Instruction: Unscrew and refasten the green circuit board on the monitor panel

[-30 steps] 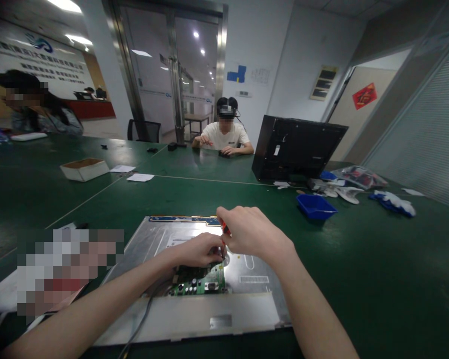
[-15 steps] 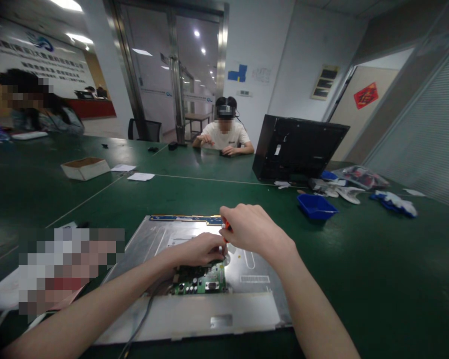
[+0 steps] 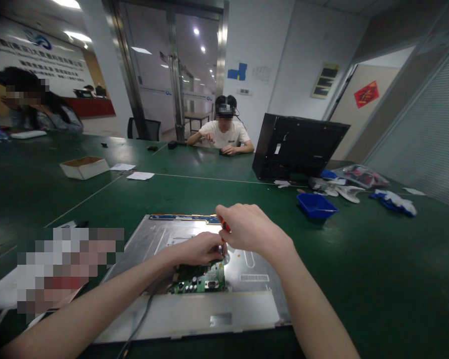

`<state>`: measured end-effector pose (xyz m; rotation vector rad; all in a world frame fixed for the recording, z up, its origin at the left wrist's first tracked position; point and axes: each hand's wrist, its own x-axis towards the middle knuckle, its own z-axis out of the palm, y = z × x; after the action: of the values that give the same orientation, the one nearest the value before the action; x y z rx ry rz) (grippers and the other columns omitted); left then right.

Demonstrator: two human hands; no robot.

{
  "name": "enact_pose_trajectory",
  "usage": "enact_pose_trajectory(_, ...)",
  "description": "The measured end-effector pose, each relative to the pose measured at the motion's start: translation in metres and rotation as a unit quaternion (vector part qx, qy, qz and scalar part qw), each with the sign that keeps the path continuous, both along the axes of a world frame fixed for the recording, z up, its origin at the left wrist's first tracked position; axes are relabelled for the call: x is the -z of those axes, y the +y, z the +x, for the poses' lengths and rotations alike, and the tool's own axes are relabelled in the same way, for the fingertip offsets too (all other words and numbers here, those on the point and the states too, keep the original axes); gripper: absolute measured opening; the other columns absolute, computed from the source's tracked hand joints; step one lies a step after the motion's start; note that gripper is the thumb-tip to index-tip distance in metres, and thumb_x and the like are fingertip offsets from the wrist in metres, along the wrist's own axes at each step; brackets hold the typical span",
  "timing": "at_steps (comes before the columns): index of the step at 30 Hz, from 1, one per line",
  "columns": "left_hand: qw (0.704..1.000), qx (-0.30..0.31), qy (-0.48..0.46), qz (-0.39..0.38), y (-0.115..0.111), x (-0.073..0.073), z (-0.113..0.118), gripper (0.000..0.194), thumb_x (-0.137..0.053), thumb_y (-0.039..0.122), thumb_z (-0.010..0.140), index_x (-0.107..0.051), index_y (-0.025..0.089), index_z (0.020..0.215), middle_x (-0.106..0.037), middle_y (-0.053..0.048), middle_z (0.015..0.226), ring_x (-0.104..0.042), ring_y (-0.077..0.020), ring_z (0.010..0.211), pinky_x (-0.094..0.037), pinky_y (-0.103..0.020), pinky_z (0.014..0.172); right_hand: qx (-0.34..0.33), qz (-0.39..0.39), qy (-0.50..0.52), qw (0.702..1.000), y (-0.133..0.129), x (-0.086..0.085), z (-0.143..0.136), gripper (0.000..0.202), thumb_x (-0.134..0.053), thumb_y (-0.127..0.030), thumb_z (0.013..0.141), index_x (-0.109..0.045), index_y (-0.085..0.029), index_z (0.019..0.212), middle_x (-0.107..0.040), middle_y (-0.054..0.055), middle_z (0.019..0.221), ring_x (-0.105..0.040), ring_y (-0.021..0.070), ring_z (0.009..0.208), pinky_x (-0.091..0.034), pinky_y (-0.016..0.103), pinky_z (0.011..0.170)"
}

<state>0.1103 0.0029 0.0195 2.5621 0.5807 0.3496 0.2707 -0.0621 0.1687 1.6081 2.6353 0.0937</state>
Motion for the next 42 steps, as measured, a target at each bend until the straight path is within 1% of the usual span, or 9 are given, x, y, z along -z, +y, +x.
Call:
enact_pose_trajectory(2,1.0,0.003,-0.004,0.003,0.0002,0.0001,0.0001,0.015,-0.067,0.01,0.078,-0.069,0.019,0.089,-0.071,-0.002,0.088,-0.065,-0.0196,0.084,-0.045,-0.025,0.074,-0.006,-0.008,0.01,1.0,0.0001,0.0005,0.001,0.016,-0.061,-0.025,0.085,-0.057,-0.023,0.101,-0.071,0.003,0.089,-0.066,0.0198,0.081,-0.03,0.027,0.057)
enact_pose_trajectory(7,1.0,0.013,-0.01,-0.003,0.0007,0.0,-0.0007,0.015,-0.067,0.01,0.079,-0.071,0.019,0.09,-0.071,-0.002,0.09,-0.065,-0.0192,0.084,-0.045,-0.024,0.074,0.012,0.008,0.003,1.0,0.0019,0.0014,0.0011,0.019,-0.061,-0.041,0.088,-0.061,-0.025,0.097,-0.071,0.003,0.083,-0.066,0.0209,0.075,-0.028,0.027,0.055)
enact_pose_trajectory(11,1.0,0.006,-0.005,-0.008,0.0,-0.001,-0.0008,0.015,-0.067,0.01,0.078,-0.07,0.019,0.089,-0.071,-0.002,0.089,-0.065,-0.019,0.084,-0.045,-0.024,0.074,0.011,0.012,-0.004,1.0,0.0022,0.0015,0.001,0.011,-0.059,-0.033,0.089,-0.06,-0.024,0.096,-0.071,0.003,0.082,-0.065,0.0194,0.074,-0.028,0.027,0.056)
enact_pose_trajectory(14,1.0,0.001,-0.002,-0.006,-0.0003,-0.0009,-0.0004,0.017,-0.066,0.008,0.077,-0.07,0.019,0.089,-0.071,-0.002,0.088,-0.065,-0.0191,0.084,-0.046,-0.025,0.074,-0.002,0.001,0.004,1.0,0.0012,0.0013,0.0013,0.015,-0.061,-0.027,0.085,-0.057,-0.024,0.1,-0.071,0.002,0.086,-0.065,0.0193,0.077,-0.028,0.027,0.056)
enact_pose_trajectory(22,1.0,-0.01,-0.007,-0.025,-0.0006,-0.0001,-0.0008,0.014,-0.066,0.008,0.079,-0.068,0.019,0.088,-0.071,-0.003,0.089,-0.065,-0.0192,0.084,-0.045,-0.024,0.075,-0.012,0.0,0.021,1.0,0.0006,0.0021,0.0035,0.014,-0.058,-0.023,0.085,-0.055,-0.023,0.099,-0.071,0.003,0.088,-0.065,0.0193,0.078,-0.027,0.027,0.057)
enact_pose_trajectory(32,1.0,-0.001,-0.002,-0.016,-0.0003,-0.0013,-0.001,0.014,-0.067,0.008,0.079,-0.069,0.018,0.089,-0.071,-0.003,0.09,-0.066,-0.0202,0.086,-0.046,-0.026,0.076,-0.007,-0.001,0.022,1.0,0.0004,0.0014,0.0034,0.016,-0.061,-0.025,0.084,-0.056,-0.023,0.1,-0.071,0.002,0.088,-0.065,0.02,0.078,-0.028,0.027,0.055)
enact_pose_trajectory(35,1.0,0.011,-0.005,-0.015,0.0005,-0.0003,-0.0012,0.015,-0.066,0.008,0.08,-0.069,0.018,0.09,-0.071,-0.003,0.092,-0.065,-0.0199,0.086,-0.046,-0.026,0.077,0.011,-0.001,0.019,1.0,0.0008,0.0004,0.002,0.019,-0.065,-0.034,0.085,-0.059,-0.024,0.099,-0.071,0.002,0.085,-0.065,0.0203,0.075,-0.028,0.027,0.054)
enact_pose_trajectory(38,1.0,0.012,-0.004,-0.014,0.0003,-0.0006,-0.0013,0.016,-0.066,0.009,0.079,-0.069,0.019,0.091,-0.07,-0.003,0.095,-0.065,-0.0191,0.086,-0.046,-0.025,0.076,0.021,0.003,0.011,1.0,0.0016,0.0003,0.0009,0.017,-0.062,-0.041,0.088,-0.061,-0.025,0.094,-0.07,0.001,0.08,-0.064,0.0197,0.073,-0.028,0.027,0.054)
enact_pose_trajectory(42,1.0,0.002,0.006,-0.009,-0.0003,-0.0015,-0.0006,0.015,-0.066,0.009,0.079,-0.068,0.018,0.09,-0.07,-0.002,0.091,-0.065,-0.0194,0.086,-0.046,-0.025,0.076,0.006,0.005,0.006,1.0,0.0016,0.0022,0.0008,0.014,-0.059,-0.033,0.089,-0.058,-0.024,0.098,-0.07,0.002,0.081,-0.063,0.0188,0.071,-0.027,0.027,0.055)
